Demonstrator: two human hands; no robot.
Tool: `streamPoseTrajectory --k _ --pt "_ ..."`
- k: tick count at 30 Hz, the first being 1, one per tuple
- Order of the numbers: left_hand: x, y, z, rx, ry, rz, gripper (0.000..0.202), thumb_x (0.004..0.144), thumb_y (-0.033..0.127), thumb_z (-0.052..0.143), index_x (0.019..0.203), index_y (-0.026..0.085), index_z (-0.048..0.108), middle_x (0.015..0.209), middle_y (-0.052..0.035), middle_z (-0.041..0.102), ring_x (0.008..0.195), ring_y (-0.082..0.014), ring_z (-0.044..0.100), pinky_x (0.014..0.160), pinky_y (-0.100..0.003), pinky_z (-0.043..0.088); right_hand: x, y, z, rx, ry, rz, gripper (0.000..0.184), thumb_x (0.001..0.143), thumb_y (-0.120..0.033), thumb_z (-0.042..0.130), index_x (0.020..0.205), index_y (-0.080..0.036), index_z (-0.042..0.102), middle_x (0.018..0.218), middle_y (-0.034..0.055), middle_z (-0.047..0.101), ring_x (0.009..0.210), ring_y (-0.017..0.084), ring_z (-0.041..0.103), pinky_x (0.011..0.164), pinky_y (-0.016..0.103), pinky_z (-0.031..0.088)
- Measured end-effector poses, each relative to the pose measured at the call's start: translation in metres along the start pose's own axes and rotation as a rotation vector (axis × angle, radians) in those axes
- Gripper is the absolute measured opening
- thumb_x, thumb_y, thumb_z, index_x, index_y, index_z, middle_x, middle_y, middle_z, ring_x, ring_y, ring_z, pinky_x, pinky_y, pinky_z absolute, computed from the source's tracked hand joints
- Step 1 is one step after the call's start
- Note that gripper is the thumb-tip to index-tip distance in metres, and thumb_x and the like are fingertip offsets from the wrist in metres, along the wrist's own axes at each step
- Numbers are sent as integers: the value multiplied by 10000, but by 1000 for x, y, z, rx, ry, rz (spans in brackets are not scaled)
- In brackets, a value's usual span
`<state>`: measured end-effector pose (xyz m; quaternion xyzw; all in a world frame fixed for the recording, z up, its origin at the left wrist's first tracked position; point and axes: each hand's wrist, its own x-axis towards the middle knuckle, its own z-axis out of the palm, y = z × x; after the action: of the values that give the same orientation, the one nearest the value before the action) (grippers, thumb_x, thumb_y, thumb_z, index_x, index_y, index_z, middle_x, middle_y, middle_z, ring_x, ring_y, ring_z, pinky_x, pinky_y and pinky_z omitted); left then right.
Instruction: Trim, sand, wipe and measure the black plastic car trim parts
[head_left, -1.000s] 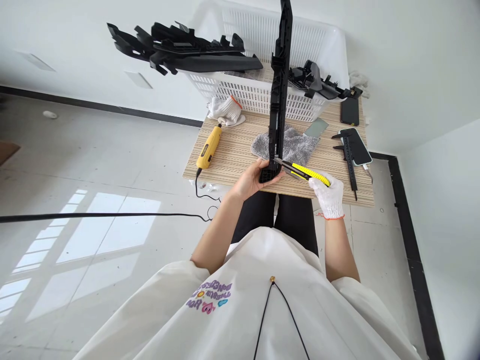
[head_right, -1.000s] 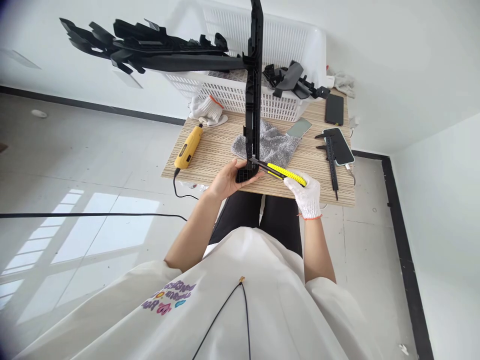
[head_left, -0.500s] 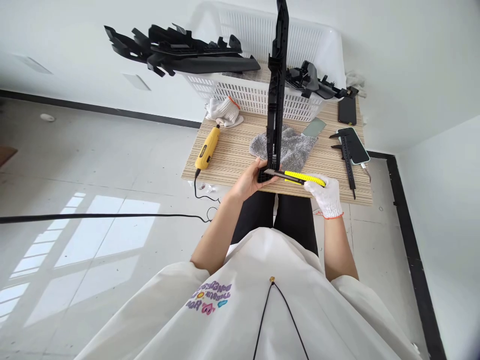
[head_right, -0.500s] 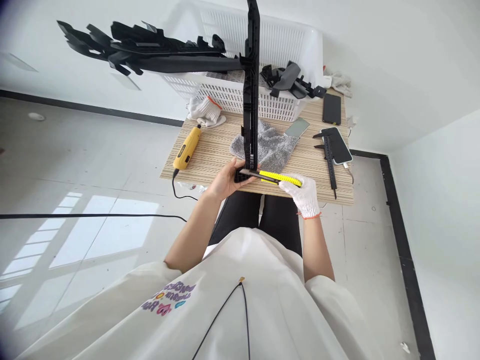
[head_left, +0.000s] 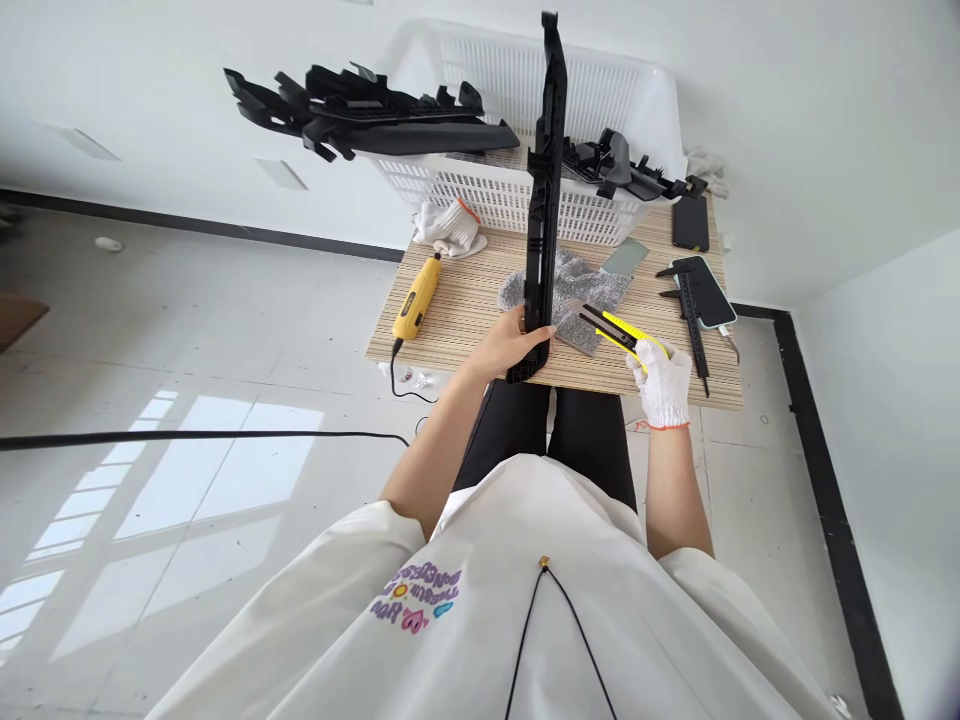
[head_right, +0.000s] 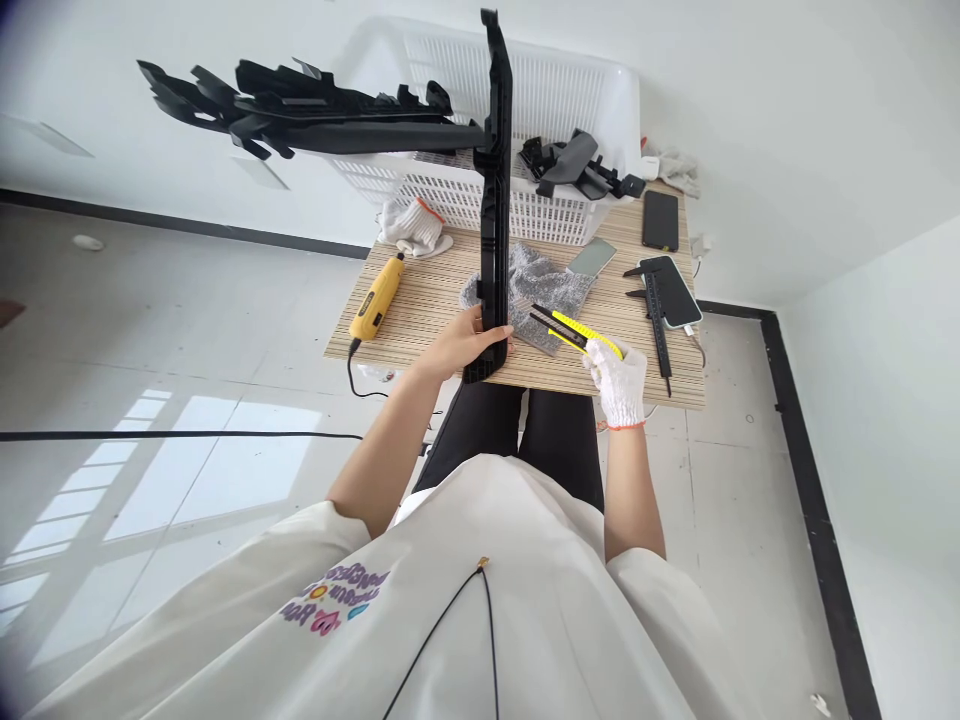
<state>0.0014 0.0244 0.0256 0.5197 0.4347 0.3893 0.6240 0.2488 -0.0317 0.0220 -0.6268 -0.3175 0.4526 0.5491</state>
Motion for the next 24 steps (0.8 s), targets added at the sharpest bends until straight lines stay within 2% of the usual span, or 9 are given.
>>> streamPoseTrajectory --k 2,4,7,9,11,14,19,22,24 --pt "3 -3 3 26 45 45 456 778 577 832 854 219 560 665 -17 670 623 -212 657 779 -436 578 -2 1 0 -1 -9 -19 262 684 -408 764 781 -187 660 568 -24 542 484 76 492 379 168 273" --pt "5 -7 5 -16 75 61 492 811 671 763 829 228 548 608 -9 614 595 -216 647 771 -453 573 -4 0 -1 -16 -38 -31 259 684 -390 767 799 -170 693 560 -25 551 476 68 471 393 167 280" --pt "5 -12 5 -146 116 21 528 805 735 727 837 221 611 636 -30 588 782 -294 723 836 -485 576 -8 -2 -3 -178 -140 -63 272 669 -348 788 843 -141 758 548 -28 561 457 58 421 404 179 290" --pt "5 -13 3 -211 115 -7 541 800 735 732 902 208 668 730 -64 627 954 -346 730 897 -510 574 -10 -4 -3 -305 -169 -124 318 667 -348 801 898 -129 798 575 -15 593 483 78 464 424 195 337" --pt "5 -13 0 -241 96 -17 560 798 719 746 994 196 699 821 -91 671 1034 -370 718 922 -525 577 -12 -5 -3 -375 -151 -187 360 688 -378 798 945 -127 820 630 10 644 534 111 536 457 213 396" --pt "3 -12 -4 -259 72 -27 582 793 694 768 1079 189 716 837 -88 703 1031 -366 727 898 -504 598 -13 -4 -1 -399 -148 -206 377 696 -405 801 952 -130 830 684 32 687 584 138 593 485 224 444" --pt "2 -14 -9 -240 68 -24 566 813 668 764 1099 181 735 801 -74 727 996 -345 746 844 -456 622 -13 -2 1 -324 -109 -172 402 696 -396 802 989 -122 829 673 25 686 552 114 572 476 211 447" --pt "3 -17 -9 -223 64 13 549 810 656 771 1086 181 744 819 -76 742 1020 -345 743 878 -458 618 -13 -3 2 -361 -177 -162 365 674 -355 823 962 -130 834 661 14 674 544 95 545 476 197 433" --pt "3 -18 -9 -237 58 18 525 815 625 782 1091 180 745 831 -81 748 1047 -350 737 915 -471 609 -13 -3 3 -320 -131 -157 361 687 -361 814 969 -137 834 630 0 649 524 82 511 464 192 409"
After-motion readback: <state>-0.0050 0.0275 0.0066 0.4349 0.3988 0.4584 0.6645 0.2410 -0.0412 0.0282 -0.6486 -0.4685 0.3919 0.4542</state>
